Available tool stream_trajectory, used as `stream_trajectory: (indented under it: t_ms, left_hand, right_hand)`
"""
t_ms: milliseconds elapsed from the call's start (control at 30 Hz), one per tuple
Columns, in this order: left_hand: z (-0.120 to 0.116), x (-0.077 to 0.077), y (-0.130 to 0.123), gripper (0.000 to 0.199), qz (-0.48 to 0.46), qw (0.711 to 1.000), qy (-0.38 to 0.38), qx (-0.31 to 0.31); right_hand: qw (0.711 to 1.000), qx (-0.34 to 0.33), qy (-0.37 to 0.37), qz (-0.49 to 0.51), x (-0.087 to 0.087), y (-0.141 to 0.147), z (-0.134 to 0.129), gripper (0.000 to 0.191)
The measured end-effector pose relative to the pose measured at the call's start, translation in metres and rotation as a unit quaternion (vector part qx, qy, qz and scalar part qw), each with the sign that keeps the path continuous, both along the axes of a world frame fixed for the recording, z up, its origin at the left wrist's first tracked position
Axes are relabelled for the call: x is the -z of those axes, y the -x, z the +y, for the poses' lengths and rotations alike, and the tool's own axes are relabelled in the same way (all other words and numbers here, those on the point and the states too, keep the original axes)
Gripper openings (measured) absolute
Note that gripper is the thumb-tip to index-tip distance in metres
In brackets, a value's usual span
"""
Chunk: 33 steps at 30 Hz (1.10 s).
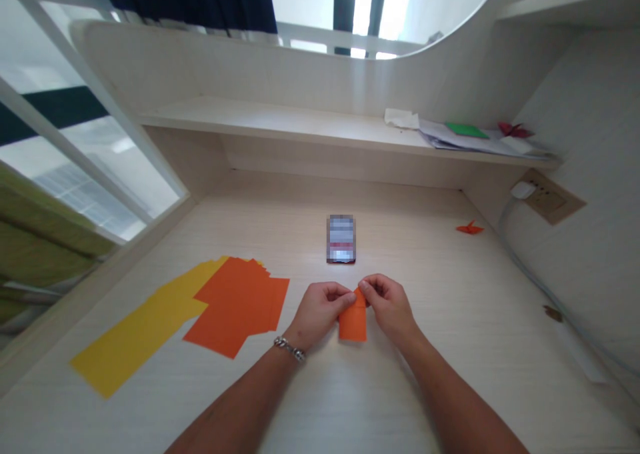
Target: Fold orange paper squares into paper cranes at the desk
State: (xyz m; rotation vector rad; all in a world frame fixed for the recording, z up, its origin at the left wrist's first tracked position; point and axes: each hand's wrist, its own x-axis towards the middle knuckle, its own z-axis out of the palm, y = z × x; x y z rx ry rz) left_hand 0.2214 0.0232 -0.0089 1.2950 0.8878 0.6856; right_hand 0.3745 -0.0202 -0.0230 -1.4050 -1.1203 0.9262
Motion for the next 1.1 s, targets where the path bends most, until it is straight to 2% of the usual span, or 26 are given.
stream_trajectory:
  t_ms: [167, 333, 500, 633, 700, 833, 967, 1100]
  left_hand:
    - [-0.001, 0.000, 0.003, 0.018, 0.007, 1.000, -0.031, 0.003]
    - [0.002, -0.006, 0.003, 0.021, -0.006, 1.000, -0.009, 0.004]
    - [0.002, -0.009, 0.005, 0.027, -0.002, 0.998, -0.054, -0.030]
    - [0.003, -0.005, 0.005, 0.024, -0.012, 0.997, -0.071, 0.007]
    - [0.005, -0.001, 0.005, 0.022, -0.012, 0.997, -0.080, -0.002]
    - [0.010, 0.005, 0.006, 0.023, -0.003, 0.994, -0.100, -0.052]
    - [0.010, 0.003, 0.010, 0.023, 0.013, 0.992, -0.118, -0.053]
    - [0.007, -0.004, 0.011, 0.022, 0.056, 0.986, -0.157, -0.032]
  right_hand:
    - [0.997, -0.052, 0.024, 0.043, -0.003, 0.000, 0.000, 0.019]
    - [0.999, -0.002, 0.012, 0.040, -0.005, 0.000, 0.000, 0.022]
    - [0.998, 0.026, -0.015, 0.061, -0.004, 0.004, -0.001, 0.023]
    - [0.995, 0.046, -0.028, 0.088, -0.003, 0.006, 0.000, 0.022]
    - [0.994, 0.047, -0.026, 0.100, -0.005, 0.007, 0.000, 0.022]
    - [0.991, 0.028, -0.009, 0.132, -0.009, 0.006, 0.000, 0.022]
    - [0.990, -0.008, 0.023, 0.137, -0.010, 0.000, 0.000, 0.022]
    - [0.996, -0.069, 0.036, 0.039, -0.010, -0.005, -0.001, 0.017]
